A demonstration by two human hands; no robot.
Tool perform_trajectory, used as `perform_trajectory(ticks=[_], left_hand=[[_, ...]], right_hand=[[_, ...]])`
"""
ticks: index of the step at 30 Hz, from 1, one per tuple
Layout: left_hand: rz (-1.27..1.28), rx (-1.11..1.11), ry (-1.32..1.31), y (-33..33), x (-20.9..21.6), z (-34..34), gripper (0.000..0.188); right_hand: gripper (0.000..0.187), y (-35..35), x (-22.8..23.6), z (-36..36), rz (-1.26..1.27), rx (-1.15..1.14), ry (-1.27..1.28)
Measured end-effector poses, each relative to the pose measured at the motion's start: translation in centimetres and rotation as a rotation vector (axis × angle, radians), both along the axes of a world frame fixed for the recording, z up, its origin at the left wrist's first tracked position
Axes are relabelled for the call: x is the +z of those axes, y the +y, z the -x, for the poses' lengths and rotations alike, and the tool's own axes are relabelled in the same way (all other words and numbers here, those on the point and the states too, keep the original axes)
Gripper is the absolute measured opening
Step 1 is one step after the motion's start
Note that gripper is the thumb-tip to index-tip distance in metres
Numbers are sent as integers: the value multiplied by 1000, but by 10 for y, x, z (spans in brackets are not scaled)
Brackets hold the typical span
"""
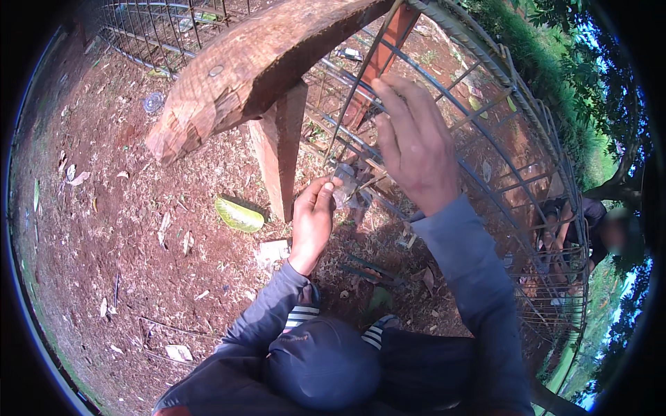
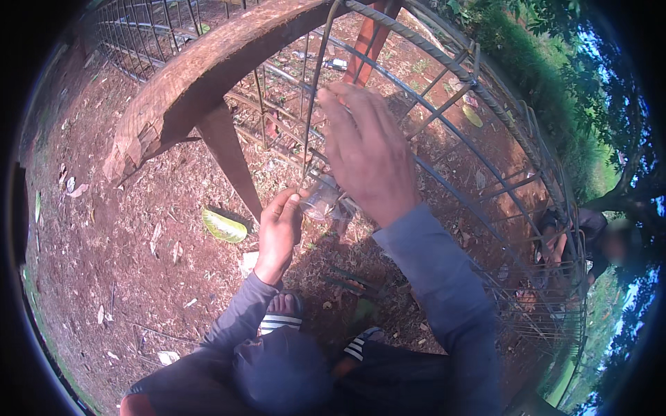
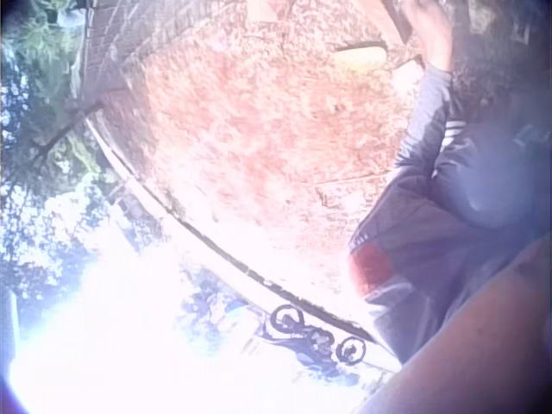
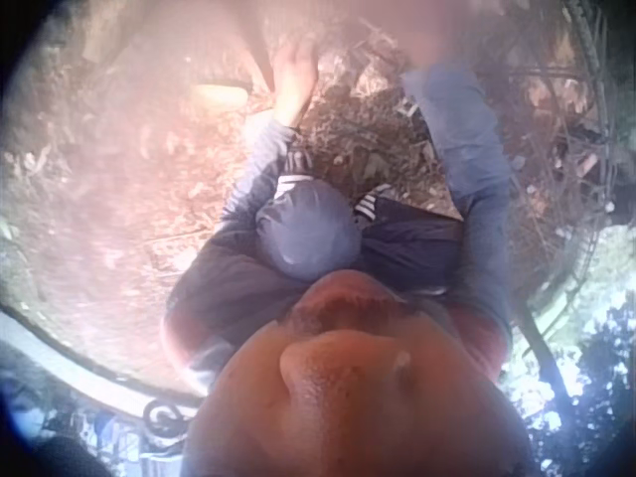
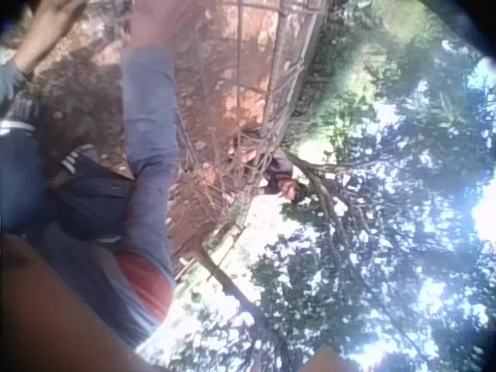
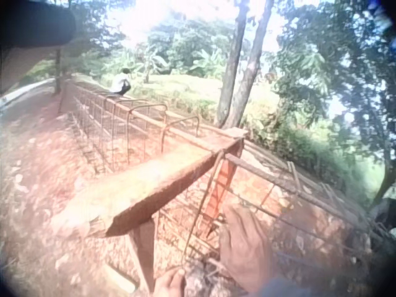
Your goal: The person is assembling a wire mesh structure by hand. They bend and twist wire ties to secure the intersections of the metal grid, then use pliers to tighten the connections. The work is performed on a dirt ground in an outdoor area.
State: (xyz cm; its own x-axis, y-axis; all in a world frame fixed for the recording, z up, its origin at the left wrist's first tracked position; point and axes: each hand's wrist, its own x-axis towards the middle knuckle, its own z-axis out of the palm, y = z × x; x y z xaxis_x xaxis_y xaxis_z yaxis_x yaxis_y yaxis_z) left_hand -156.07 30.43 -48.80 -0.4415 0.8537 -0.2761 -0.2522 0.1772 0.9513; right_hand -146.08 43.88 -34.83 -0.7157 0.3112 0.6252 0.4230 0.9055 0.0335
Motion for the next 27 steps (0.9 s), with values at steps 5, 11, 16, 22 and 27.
perform_trajectory(ticks=[5, 11, 16, 22, 27], left_hand=[[-225, 241, 309, 69, 27, -5, 25], [-328, 300, 410, 83, 42, 2, 22], [-285, 301, 530, 90, 45, 5, 22], [-415, 548, 1076, 96, 48, 23, 19], [-490, 642, 1254, 117, 65, 40, 20]], right_hand=[[32, 13, -5, 15, 272, -380, 57], [27, 56, 3, 28, 1159, -229, 213], [22, 70, -5, 29, 1447, -116, 440], [18, 63, -35, 36, 967, -107, 546], [19, 51, -38, 28, 832, -119, 502]])
